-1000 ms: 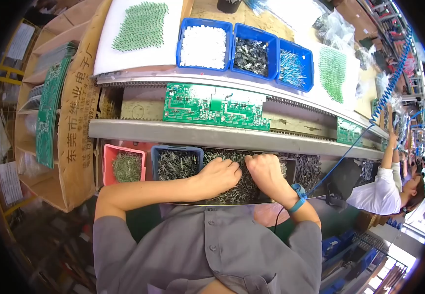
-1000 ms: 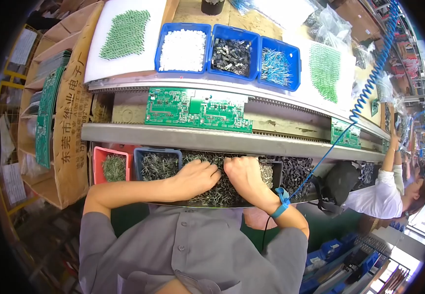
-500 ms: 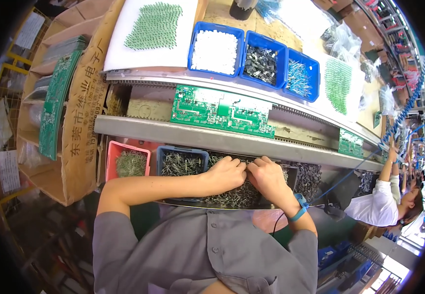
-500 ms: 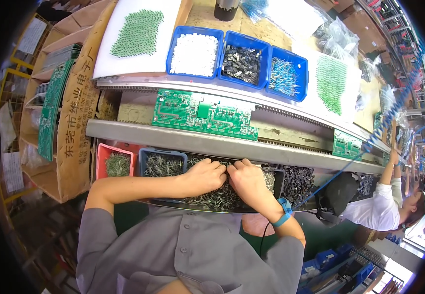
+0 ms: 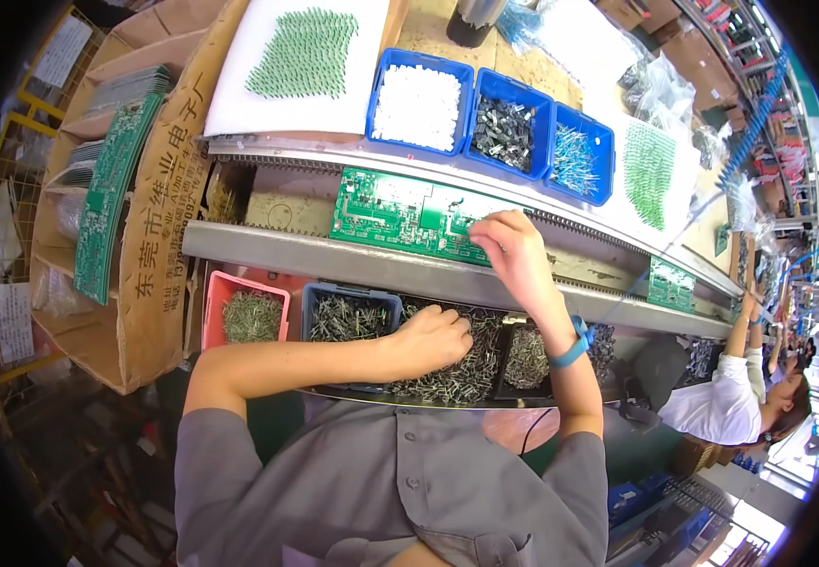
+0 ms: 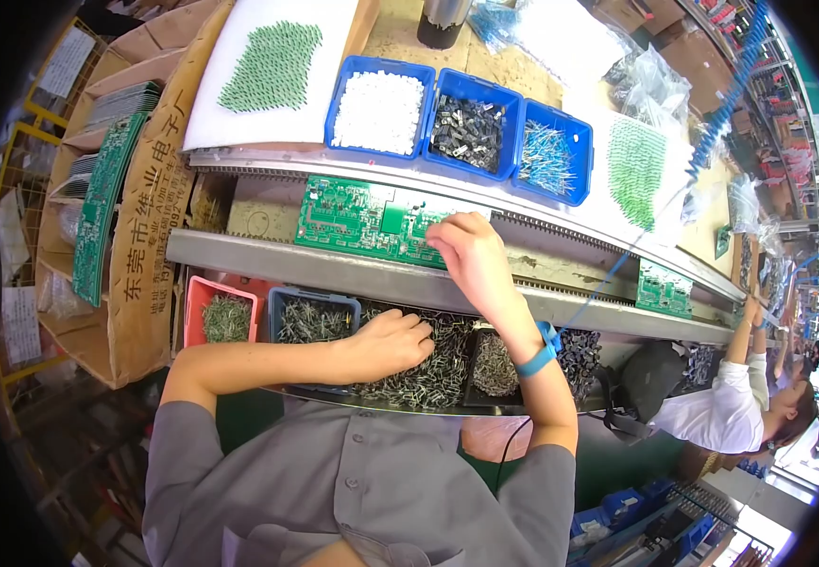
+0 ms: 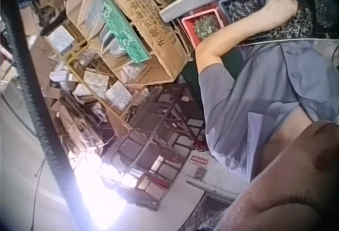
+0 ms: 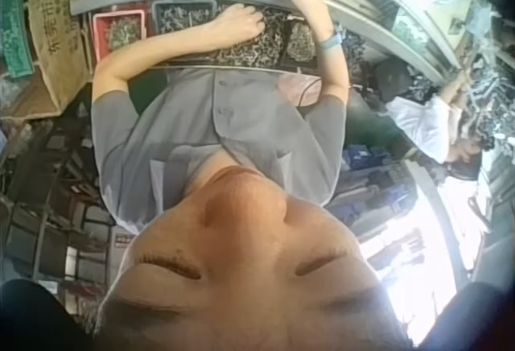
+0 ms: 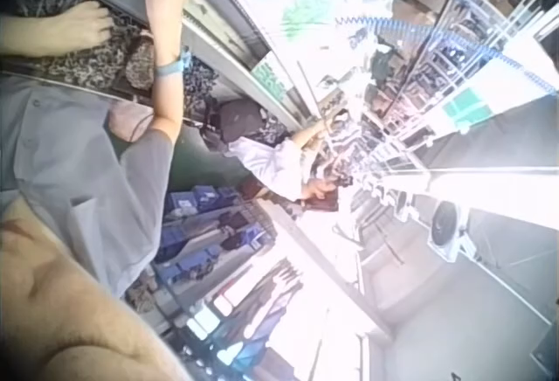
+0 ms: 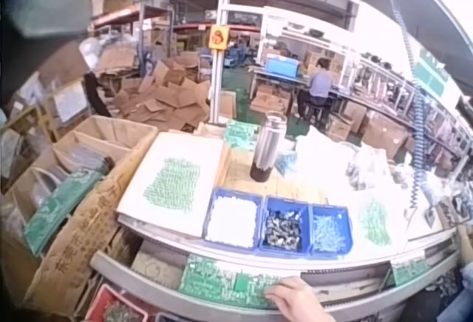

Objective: The person assembles electronic components onto a printed circuit board by hand, taking components from bins and placing them onto the board on a conveyor belt.

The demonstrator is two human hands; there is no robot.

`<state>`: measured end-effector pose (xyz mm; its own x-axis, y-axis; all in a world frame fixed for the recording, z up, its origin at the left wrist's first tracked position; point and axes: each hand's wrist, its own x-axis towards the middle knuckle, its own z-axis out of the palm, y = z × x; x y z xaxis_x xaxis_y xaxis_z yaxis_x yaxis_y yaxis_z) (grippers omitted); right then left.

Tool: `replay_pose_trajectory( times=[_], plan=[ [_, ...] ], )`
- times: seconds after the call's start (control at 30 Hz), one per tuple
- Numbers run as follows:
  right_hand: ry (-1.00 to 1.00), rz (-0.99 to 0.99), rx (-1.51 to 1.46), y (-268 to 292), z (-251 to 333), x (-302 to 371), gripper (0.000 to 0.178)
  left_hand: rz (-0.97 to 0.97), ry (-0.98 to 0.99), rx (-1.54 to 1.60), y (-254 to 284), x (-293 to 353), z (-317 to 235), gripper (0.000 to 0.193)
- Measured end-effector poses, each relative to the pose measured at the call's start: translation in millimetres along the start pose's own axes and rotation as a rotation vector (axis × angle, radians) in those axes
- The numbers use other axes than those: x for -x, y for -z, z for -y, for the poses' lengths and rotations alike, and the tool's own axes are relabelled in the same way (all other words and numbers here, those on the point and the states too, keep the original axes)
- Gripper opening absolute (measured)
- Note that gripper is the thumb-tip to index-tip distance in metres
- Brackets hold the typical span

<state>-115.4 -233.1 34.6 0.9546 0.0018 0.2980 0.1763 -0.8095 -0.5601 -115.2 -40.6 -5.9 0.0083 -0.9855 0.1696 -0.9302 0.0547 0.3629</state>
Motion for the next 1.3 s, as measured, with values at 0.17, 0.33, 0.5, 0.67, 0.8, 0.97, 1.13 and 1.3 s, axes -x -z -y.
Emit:
replay_pose_trajectory(
  times=[0.17,0.33,0.5,0.67,0.8,0.97,1.13,1.3],
  plan=[
    [0.071,-0.013,0.152,-15,-16,-14,0.010,0.046,0.004,0.163,9,5,-2,0.008],
    [0.116,-0.018,0.236,-18,-15,-16,0.011,0.109,0.026,0.193,14,8,-2,0.010],
    [0.047,-0.017,0.117,-17,-13,-16,0.013,0.082,0.059,0.240,16,11,-1,0.010],
    [0.020,-0.022,0.068,-21,-20,-15,0.013,0.112,0.095,0.349,21,15,1,0.016],
    [-0.031,-0.016,0.021,-23,-25,-14,0.012,0.090,0.114,0.401,34,20,6,0.019],
    [-0.061,-0.014,-0.043,-23,-28,-13,0.011,0.033,0.145,0.434,39,29,14,0.026],
    [-0.063,-0.017,-0.001,-23,-24,-12,0.010,-0.008,0.169,0.431,37,34,18,0.023],
    [-0.001,-0.029,0.104,-26,-22,-8,0.013,-0.072,0.186,0.450,48,34,24,0.018]
  ],
)
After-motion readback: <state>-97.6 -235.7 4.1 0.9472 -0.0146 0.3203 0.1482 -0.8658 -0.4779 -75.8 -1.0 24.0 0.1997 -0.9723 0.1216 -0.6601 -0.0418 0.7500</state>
